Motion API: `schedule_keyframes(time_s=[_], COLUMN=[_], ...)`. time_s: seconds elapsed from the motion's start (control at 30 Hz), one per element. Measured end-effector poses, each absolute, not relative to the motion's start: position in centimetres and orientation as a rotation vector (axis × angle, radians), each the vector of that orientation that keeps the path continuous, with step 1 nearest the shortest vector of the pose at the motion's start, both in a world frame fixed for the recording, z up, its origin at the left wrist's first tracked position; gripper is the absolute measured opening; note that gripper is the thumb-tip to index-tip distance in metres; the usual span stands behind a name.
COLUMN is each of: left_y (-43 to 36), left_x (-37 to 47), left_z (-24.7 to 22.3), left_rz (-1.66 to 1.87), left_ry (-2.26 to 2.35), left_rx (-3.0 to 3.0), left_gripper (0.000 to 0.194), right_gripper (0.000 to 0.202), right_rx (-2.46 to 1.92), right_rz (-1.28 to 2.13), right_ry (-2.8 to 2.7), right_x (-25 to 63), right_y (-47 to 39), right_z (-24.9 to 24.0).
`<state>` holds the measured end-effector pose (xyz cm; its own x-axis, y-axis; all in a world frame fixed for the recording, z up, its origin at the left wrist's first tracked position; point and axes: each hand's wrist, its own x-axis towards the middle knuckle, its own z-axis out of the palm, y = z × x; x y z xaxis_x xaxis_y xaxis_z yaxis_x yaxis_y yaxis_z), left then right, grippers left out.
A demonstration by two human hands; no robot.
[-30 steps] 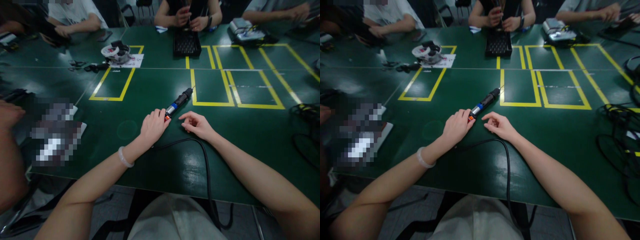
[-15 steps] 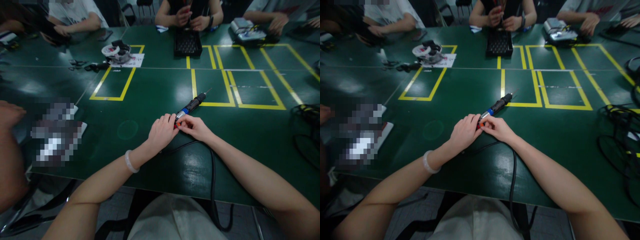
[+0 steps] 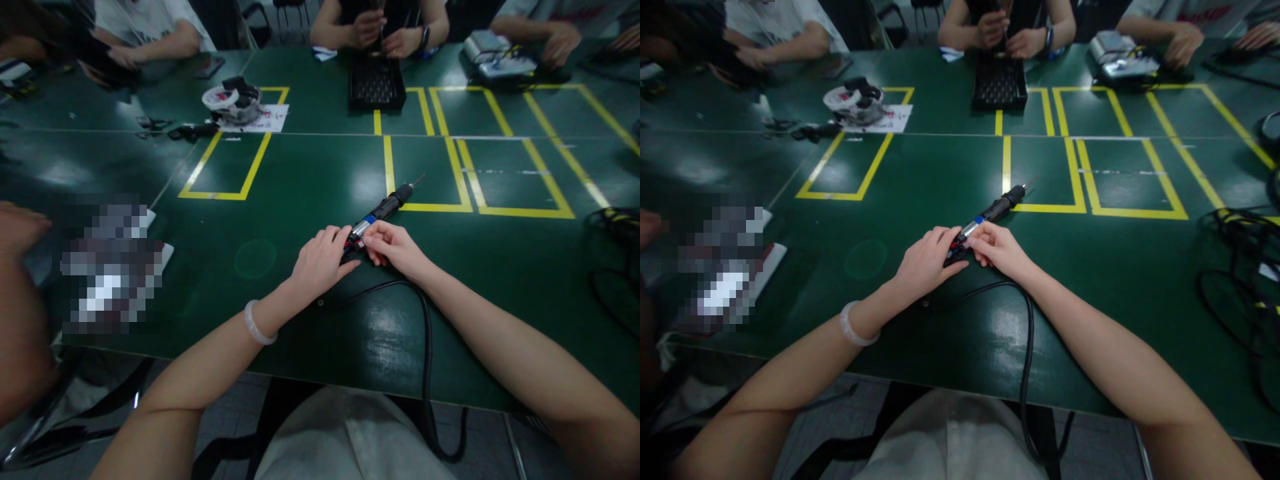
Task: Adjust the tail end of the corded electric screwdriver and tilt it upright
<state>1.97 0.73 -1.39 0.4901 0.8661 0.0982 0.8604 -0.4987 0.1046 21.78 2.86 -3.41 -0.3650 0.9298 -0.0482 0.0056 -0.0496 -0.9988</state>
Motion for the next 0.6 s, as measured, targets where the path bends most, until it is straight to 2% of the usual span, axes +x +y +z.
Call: schedule_keyframes(time_s=[0.2, 0.4, 0.6], left_y=[0.7, 0.7, 0.8], left_x=[2.0, 2.0, 1.9], left_z=[-1.2, -1.1, -1.5], left_rz=[0.197, 0.187, 0.19], left_ry=[1.551, 1.556, 1.557], left_rx=[2.658, 2.654, 2.658], left_gripper=[0.059, 0.059, 0.065], right_gripper=[0.028, 0.006, 0.011], right_rx=[-0.87, -0.883, -0.81], right_rz=[1.396, 0.944, 0.77], right_ry=[-1.659, -2.134, -2.238], right_x=[22.0, 22.3, 22.9], right_y=[2.4, 1.9, 2.0], right_z=[-4.2, -3.9, -4.1])
